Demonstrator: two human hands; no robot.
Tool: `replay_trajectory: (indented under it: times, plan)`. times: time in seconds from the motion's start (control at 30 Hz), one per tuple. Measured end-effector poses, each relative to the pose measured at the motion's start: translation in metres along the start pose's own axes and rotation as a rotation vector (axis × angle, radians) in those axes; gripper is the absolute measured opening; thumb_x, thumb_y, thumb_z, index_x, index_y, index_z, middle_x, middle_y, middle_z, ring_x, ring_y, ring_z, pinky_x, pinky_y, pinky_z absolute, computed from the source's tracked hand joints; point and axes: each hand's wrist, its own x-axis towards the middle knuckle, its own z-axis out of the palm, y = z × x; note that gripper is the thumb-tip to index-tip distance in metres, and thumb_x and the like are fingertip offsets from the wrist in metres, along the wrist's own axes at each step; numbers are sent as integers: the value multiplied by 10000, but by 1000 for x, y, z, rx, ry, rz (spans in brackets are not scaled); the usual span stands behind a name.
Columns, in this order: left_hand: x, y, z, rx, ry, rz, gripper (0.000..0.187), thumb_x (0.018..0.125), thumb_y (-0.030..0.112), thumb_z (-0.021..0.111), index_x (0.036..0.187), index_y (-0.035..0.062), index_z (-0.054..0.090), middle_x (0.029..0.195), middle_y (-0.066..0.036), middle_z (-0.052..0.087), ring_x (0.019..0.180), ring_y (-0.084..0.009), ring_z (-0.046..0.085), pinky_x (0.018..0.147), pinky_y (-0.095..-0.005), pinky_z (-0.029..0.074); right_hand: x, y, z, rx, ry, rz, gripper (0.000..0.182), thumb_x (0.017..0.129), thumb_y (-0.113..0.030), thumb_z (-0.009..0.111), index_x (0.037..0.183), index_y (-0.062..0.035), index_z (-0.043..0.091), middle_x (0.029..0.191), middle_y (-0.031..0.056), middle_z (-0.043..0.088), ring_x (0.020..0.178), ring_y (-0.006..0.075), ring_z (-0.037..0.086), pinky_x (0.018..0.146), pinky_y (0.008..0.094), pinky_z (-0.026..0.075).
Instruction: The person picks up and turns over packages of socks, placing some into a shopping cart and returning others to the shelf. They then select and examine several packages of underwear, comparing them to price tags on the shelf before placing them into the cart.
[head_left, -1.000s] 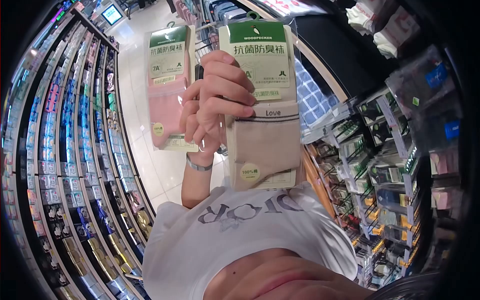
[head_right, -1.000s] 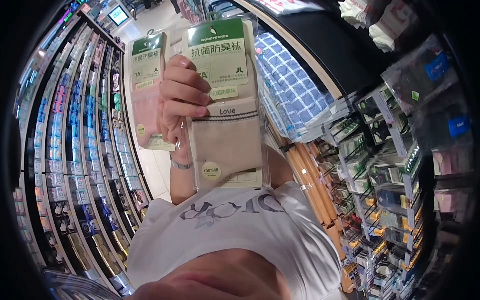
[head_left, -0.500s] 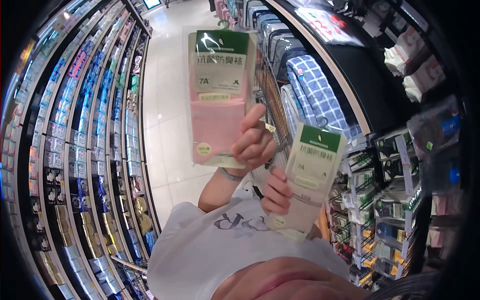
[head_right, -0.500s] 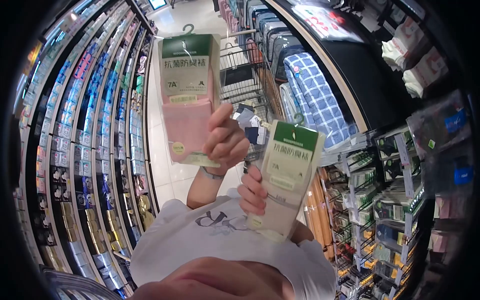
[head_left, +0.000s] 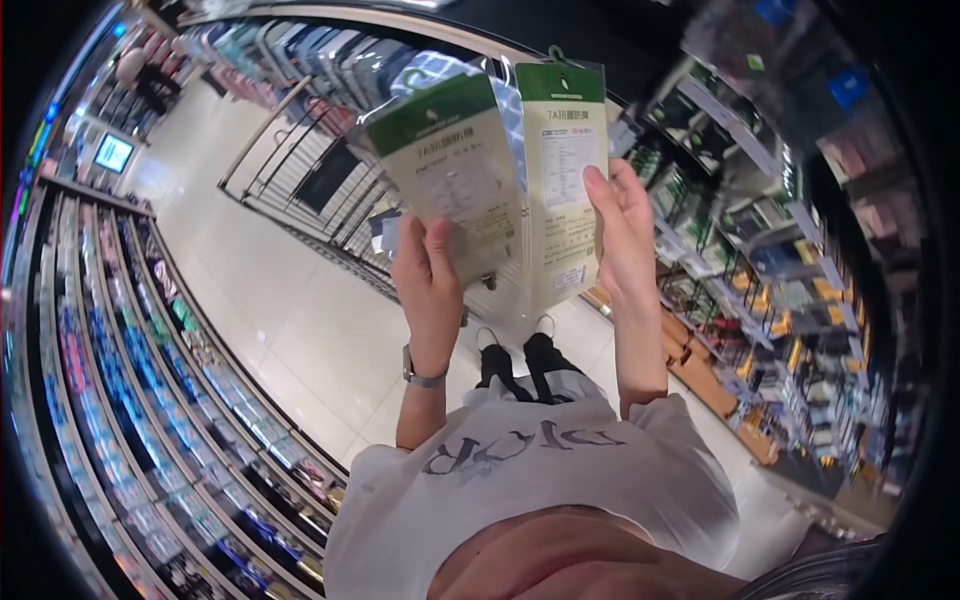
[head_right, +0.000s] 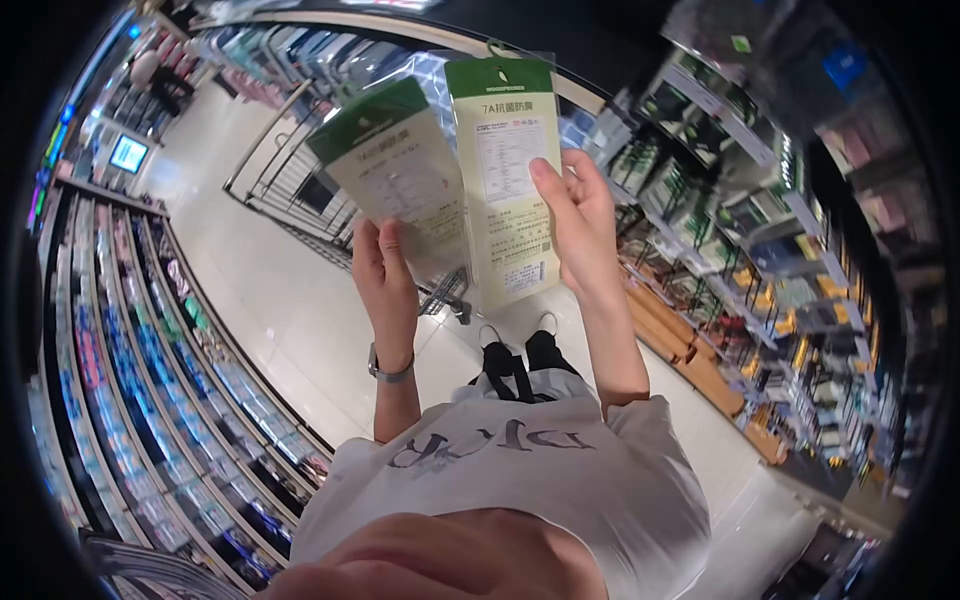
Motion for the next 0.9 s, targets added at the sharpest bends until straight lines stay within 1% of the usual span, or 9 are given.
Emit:
replay_trajectory:
  times: [0.07,0.17,0.2,0.27,0.37,0.43,0.63,0.83,0.9]
  plan:
    - [3,-15,11,-54,-96,1,254,1073,233,541,1148,-9,554,817,-44,527,718,-136,444,646,-291,412,-5,-4,-16,29,29,17,273,1027,-219,646,1180,-5,572,1038,106,726,929,114,677,822,261,526]
    - [5,-11,49,-890,-451,-263,355,1069,210,541,1346,-7,490,848,-35,492,735,-143,440,664,-296,416,-21,-11,-43,66,17,48,264,1031,-208,637,1185,-4,571,1065,98,715,954,102,664,837,269,519]
    - [2,-11,65,-1472,-630,-466,451,1060,222,551,1432,-2,429,870,-43,508,772,-144,486,687,-284,435,-29,-15,-48,44,33,20,256,1033,-200,630,1187,-4,571,1071,96,708,962,99,657,845,270,516]
    - [-31,37,87,-1114,-497,-514,454,1064,252,537,1426,-2,435,926,-55,514,808,-144,492,707,-263,433,-45,-25,-57,0,55,-32,240,1037,-184,617,1190,-6,570,1084,90,694,977,93,642,861,272,510]
    - [-62,26,122,-1236,-698,-458,544,1034,370,531,1432,12,435,1196,-111,548,1036,-195,558,874,-280,492,-81,-65,-78,-216,290,-219,209,1040,-153,595,1187,-8,560,1096,71,672,988,92,623,873,261,499]
    - [-66,24,149,-1472,-940,-431,601,1013,411,528,1451,15,418,1283,-135,537,1115,-222,565,942,-305,497,-114,-98,-91,-366,352,-325,146,1037,-97,549,1142,2,528,1207,122,611,1086,154,588,940,300,476]
    - [-200,125,227,-1045,-791,-412,723,960,459,549,1493,9,363,1370,-182,502,1187,-263,564,997,-359,499,-194,-123,-137,-957,240,-568,146,974,-26,563,1099,-10,490,1546,289,340,1346,396,385,1121,465,338]
    - [-277,163,256,-1123,-1036,-612,848,906,508,570,1535,3,309,1458,-228,468,1258,-305,563,1051,-413,501,-281,-184,-242,-1037,218,-385,365,899,-14,651,1259,-68,642,1552,209,416,1363,350,405,1113,408,362]
    - [-287,178,273,-1206,-1114,-683,890,889,524,577,1549,1,291,1487,-244,456,1282,-319,562,1070,-431,501,-290,-214,-262,-1200,303,-379,301,883,-45,701,1178,-94,735,1434,170,523,1190,300,464,920,314,477]
